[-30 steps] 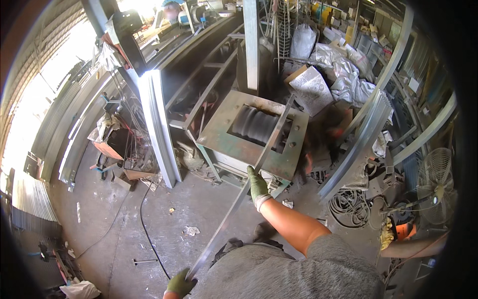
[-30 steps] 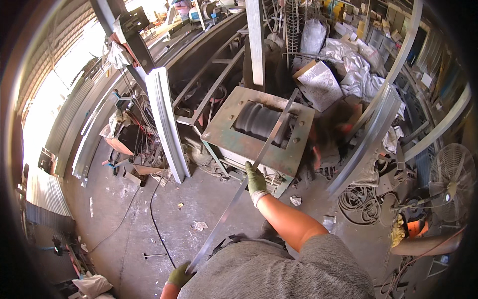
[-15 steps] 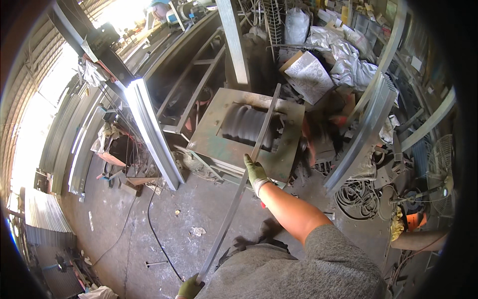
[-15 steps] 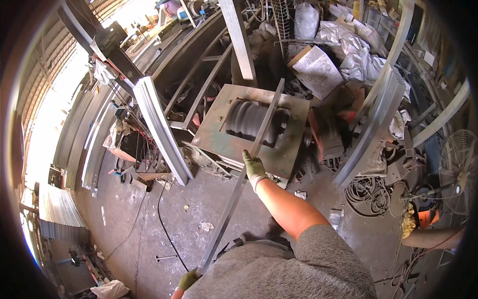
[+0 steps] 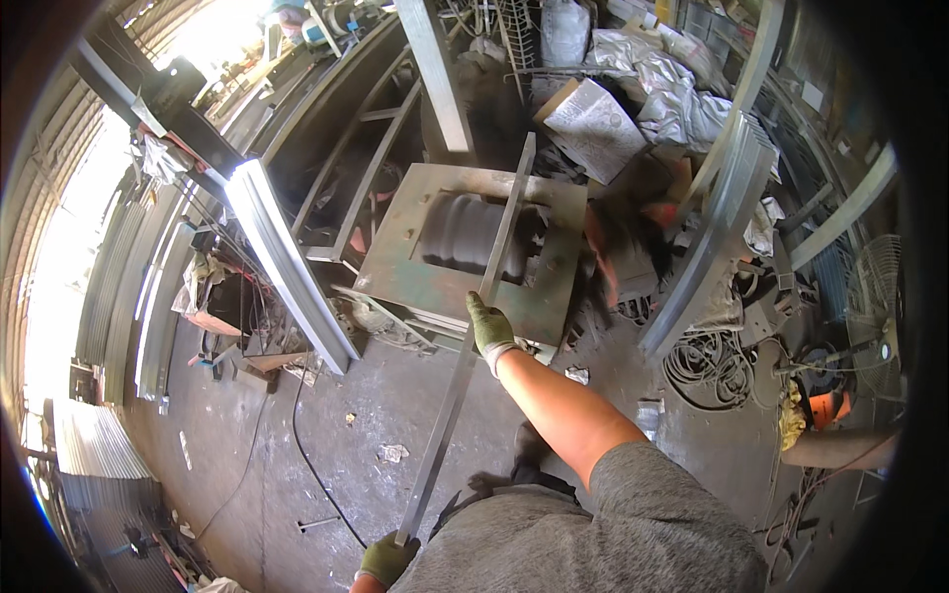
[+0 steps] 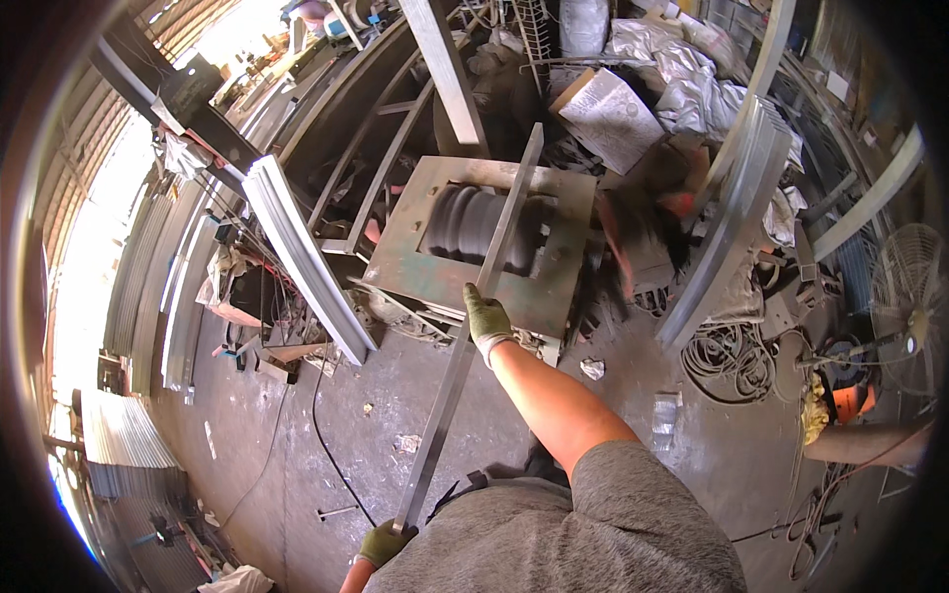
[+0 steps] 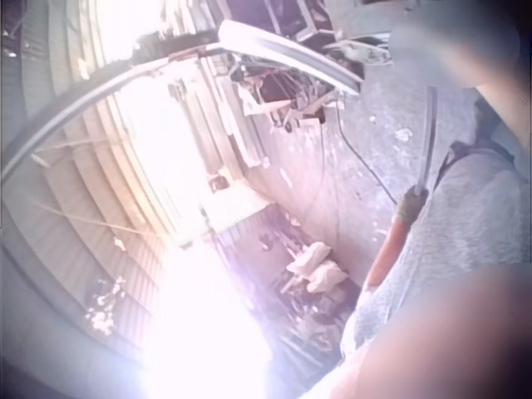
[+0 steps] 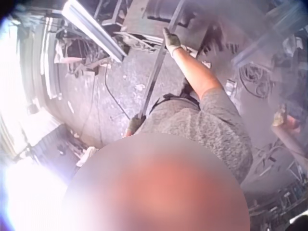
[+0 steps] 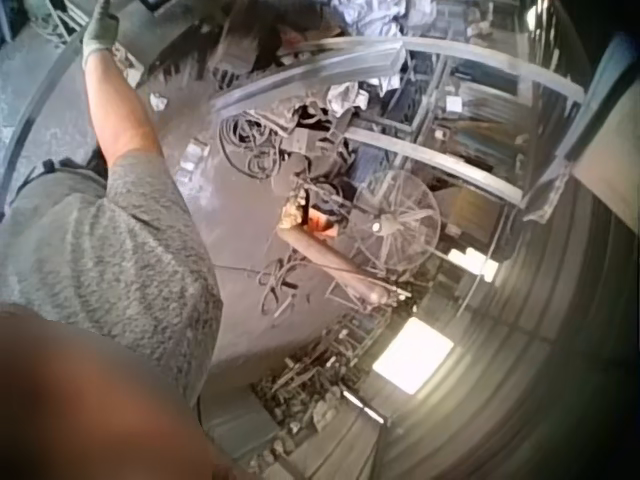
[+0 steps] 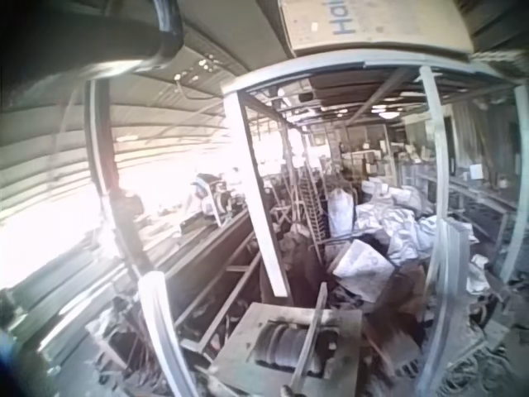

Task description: The person repeatedly feeds long metal bars through a roller straightening machine, flipping each bar to process both sides. After straightening, the person stacks the finished bars on a nearby pile.

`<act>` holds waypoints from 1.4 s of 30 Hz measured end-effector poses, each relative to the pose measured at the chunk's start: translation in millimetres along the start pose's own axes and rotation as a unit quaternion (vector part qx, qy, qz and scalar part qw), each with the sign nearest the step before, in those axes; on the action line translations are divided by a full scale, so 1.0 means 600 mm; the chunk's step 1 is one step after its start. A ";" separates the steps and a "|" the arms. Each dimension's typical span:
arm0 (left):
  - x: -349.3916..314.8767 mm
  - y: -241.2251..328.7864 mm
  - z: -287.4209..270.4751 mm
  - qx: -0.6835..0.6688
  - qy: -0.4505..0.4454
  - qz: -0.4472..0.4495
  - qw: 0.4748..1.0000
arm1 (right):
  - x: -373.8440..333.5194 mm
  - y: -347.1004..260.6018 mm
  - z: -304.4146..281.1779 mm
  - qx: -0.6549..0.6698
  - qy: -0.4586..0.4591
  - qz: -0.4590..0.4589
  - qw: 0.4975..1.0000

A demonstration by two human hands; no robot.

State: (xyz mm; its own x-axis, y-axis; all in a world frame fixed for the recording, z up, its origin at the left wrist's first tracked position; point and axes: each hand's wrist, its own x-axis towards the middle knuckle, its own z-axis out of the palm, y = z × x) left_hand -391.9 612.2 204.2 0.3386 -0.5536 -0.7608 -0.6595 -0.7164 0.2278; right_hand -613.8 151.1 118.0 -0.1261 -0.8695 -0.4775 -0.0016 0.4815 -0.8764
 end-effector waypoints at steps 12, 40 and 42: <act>0.029 -0.232 0.070 -0.078 -0.041 0.150 0.985 | -0.087 0.061 0.008 -0.101 -0.027 -0.032 0.994; 0.018 -0.440 0.092 -0.079 -0.042 0.074 0.993 | -0.322 0.298 0.121 -0.142 -0.037 -0.038 0.988; 0.008 -0.393 0.074 -0.059 -0.039 0.075 0.995 | -0.292 0.269 0.113 -0.104 -0.012 -0.082 0.991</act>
State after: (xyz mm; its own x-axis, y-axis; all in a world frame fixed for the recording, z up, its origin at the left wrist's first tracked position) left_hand -264.6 797.6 119.7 0.1865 -0.6273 -0.7561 -0.6143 -0.6750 0.4085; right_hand -524.7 373.8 55.7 -0.0843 -0.9390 -0.3333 -0.2255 0.3438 -0.9116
